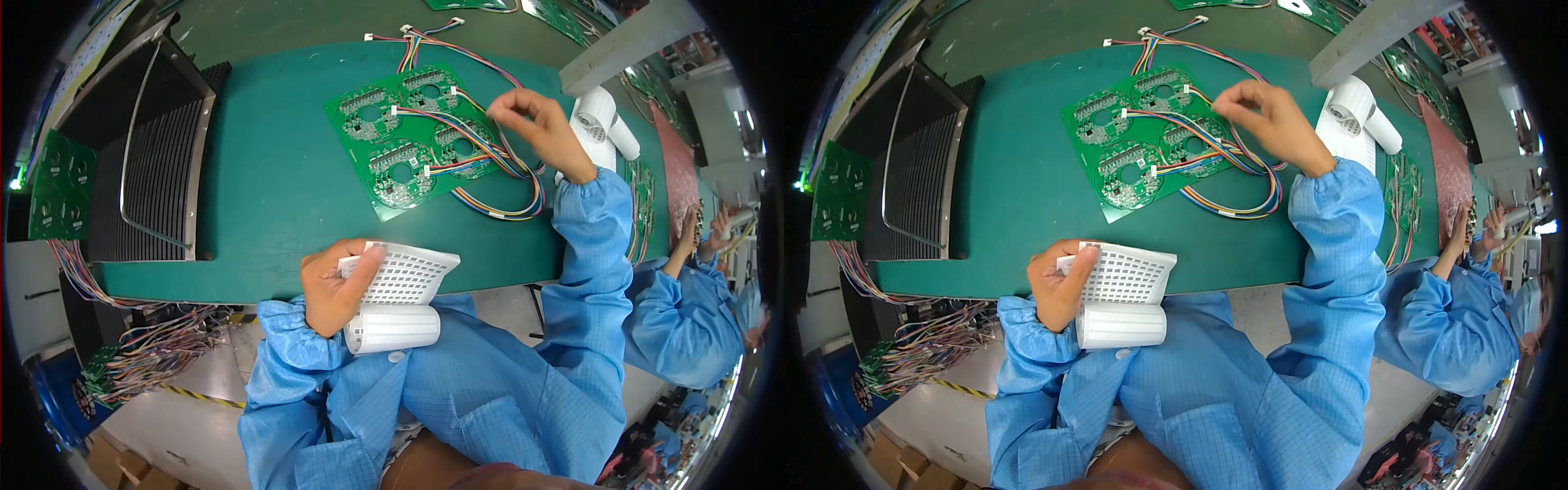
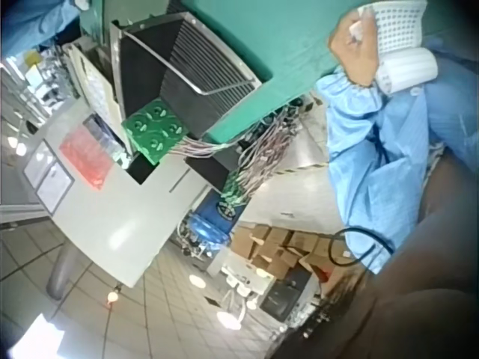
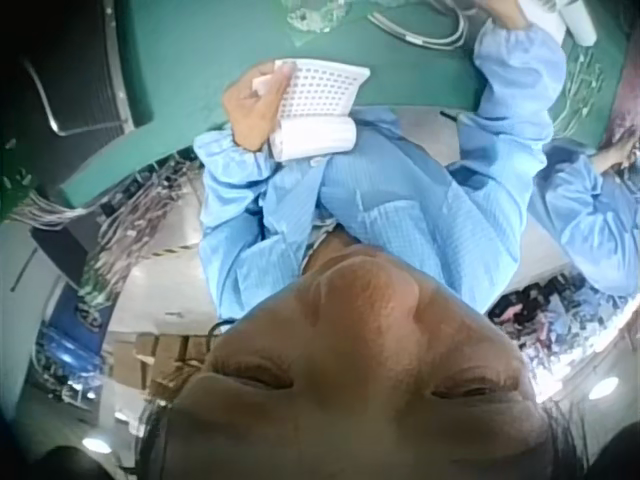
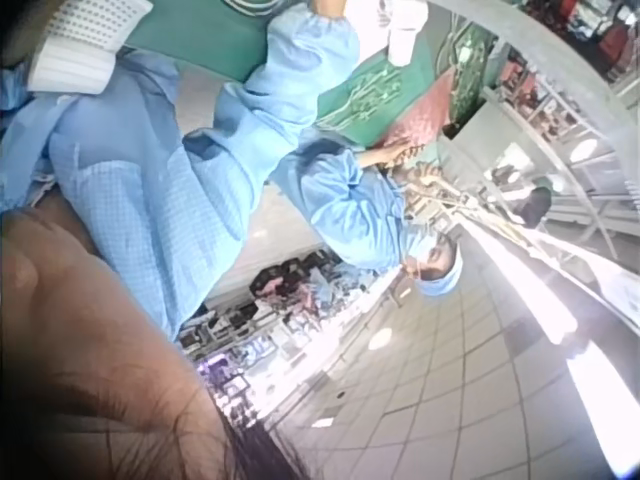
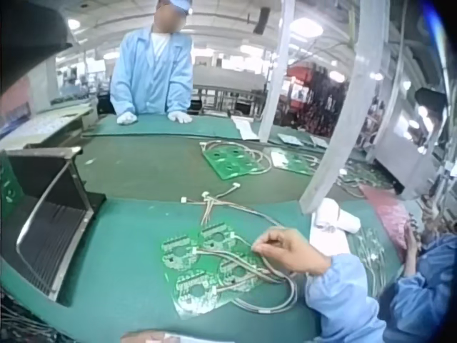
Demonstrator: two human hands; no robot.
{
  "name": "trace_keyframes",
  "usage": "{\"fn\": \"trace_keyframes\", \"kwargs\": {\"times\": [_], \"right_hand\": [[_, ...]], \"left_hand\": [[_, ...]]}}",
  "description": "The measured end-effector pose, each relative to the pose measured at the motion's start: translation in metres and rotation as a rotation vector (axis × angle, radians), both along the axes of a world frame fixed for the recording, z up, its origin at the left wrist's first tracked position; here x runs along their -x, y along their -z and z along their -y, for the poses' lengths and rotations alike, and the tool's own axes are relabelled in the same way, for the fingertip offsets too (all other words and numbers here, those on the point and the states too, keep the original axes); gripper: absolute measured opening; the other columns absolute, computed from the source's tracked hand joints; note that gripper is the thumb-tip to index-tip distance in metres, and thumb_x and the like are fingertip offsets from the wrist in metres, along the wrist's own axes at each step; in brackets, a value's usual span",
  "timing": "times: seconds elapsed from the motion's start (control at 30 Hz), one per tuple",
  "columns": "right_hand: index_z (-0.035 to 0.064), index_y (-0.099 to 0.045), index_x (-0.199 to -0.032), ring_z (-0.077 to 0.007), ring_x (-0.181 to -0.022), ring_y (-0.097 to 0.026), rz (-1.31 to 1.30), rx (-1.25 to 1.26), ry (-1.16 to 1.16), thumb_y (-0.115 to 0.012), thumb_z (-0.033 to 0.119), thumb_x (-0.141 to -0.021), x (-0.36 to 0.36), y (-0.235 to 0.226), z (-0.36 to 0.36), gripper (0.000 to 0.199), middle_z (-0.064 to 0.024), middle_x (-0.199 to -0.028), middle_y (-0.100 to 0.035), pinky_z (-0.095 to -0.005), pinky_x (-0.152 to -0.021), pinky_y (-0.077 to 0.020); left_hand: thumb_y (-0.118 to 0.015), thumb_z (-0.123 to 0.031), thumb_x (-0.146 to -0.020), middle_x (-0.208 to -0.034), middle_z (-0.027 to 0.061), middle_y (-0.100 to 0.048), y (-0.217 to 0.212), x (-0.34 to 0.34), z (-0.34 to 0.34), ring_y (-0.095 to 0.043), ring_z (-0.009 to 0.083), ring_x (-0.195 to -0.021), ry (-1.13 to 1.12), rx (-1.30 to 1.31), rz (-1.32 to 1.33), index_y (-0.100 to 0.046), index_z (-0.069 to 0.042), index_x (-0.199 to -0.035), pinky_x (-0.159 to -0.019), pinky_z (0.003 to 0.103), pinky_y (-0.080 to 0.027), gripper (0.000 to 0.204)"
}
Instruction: Peeling small identification labels from a roll and applying them to specific locations on green printed circuit boards.
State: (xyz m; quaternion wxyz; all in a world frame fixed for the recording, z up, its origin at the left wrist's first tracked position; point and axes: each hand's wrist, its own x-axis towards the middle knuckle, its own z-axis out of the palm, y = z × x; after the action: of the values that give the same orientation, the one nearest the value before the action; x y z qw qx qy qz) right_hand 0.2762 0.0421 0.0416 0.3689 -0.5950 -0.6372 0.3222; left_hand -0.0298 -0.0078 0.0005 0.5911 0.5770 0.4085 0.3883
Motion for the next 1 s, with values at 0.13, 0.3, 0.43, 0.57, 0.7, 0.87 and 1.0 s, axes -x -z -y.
{"fn": "trace_keyframes", "kwargs": {"times": [0.13,0.3,0.43,0.57,0.7,0.87,1.0], "right_hand": [[-0.0014,-0.058,-0.085,-0.0112,-0.085,-0.050,0.071,0.053,-0.093,-0.056,0.008,-0.083,-0.018,0.020,-0.001,0.010,-0.0038,-0.091,-0.053,-0.0228,-0.075,-0.0407],[-0.0019,-0.058,-0.083,-0.0160,-0.093,-0.046,0.197,-0.032,-0.211,-0.057,0.010,-0.081,-0.015,0.036,-0.005,0.012,-0.0066,-0.099,-0.046,-0.0252,-0.081,-0.0368],[-0.0021,-0.058,-0.084,-0.0165,-0.094,-0.045,0.172,0.022,-0.194,-0.058,0.010,-0.080,-0.011,0.037,-0.006,0.013,-0.0068,-0.100,-0.045,-0.0249,-0.083,-0.0351],[-0.0019,-0.058,-0.083,-0.0163,-0.093,-0.045,0.209,-0.062,-0.193,-0.057,0.010,-0.080,-0.008,0.040,-0.005,0.012,-0.0062,-0.098,-0.045,-0.0246,-0.082,-0.0355],[-0.0011,-0.058,-0.083,-0.0158,-0.091,-0.046,0.213,-0.096,-0.162,-0.058,0.008,-0.079,-0.009,0.046,-0.004,0.010,-0.0059,-0.096,-0.045,-0.0248,-0.080,-0.0362],[0.0016,-0.059,-0.085,-0.0161,-0.090,-0.046,0.244,-0.172,-0.145,-0.060,0.004,-0.076,-0.004,0.044,-0.002,0.010,-0.0058,-0.097,-0.045,-0.0253,-0.078,-0.0373],[0.0055,-0.061,-0.094,-0.0203,-0.089,-0.050,0.345,-0.374,-0.073,-0.063,0.005,-0.072,0.023,0.017,0.003,0.022,-0.0088,-0.099,-0.050,-0.0292,-0.075,-0.0410]], "left_hand": [[-0.060,-0.006,-0.079,-0.069,0.0070,-0.063,0.002,-0.002,-0.001,-0.057,0.0081,-0.061,-0.002,-0.040,0.002,-0.063,0.003,-0.083,-0.054,0.020,-0.045,0.011],[-0.060,-0.006,-0.079,-0.069,0.0072,-0.063,0.002,-0.006,-0.001,-0.057,0.0077,-0.061,-0.046,-0.001,0.015,-0.062,0.004,-0.083,-0.055,0.021,-0.045,0.011],[-0.060,-0.007,-0.079,-0.069,0.0073,-0.063,0.003,-0.008,-0.001,-0.057,0.0078,-0.061,-0.062,-0.024,0.012,-0.062,0.004,-0.083,-0.055,0.021,-0.045,0.012],[-0.060,-0.007,-0.080,-0.070,0.0072,-0.063,0.003,-0.009,-0.002,-0.057,0.0083,-0.061,-0.068,-0.009,0.013,-0.062,0.004,-0.084,-0.055,0.021,-0.045,0.012],[-0.059,-0.008,-0.080,-0.070,0.0076,-0.063,0.001,-0.008,-0.002,-0.058,0.0088,-0.061,-0.060,-0.003,0.011,-0.062,0.004,-0.084,-0.055,0.021,-0.046,0.012],[-0.058,-0.007,-0.081,-0.072,0.0073,-0.063,0.001,-0.007,-0.002,-0.058,0.0090,-0.063,-0.076,0.017,0.022,-0.061,0.004,-0.086,-0.057,0.022,-0.046,0.013],[-0.057,-0.007,-0.081,-0.075,0.0060,-0.063,0.003,-0.004,-0.003,-0.057,0.0084,-0.065,-0.117,0.076,0.085,-0.060,0.003,-0.090,-0.058,0.022,-0.047,0.014]]}}
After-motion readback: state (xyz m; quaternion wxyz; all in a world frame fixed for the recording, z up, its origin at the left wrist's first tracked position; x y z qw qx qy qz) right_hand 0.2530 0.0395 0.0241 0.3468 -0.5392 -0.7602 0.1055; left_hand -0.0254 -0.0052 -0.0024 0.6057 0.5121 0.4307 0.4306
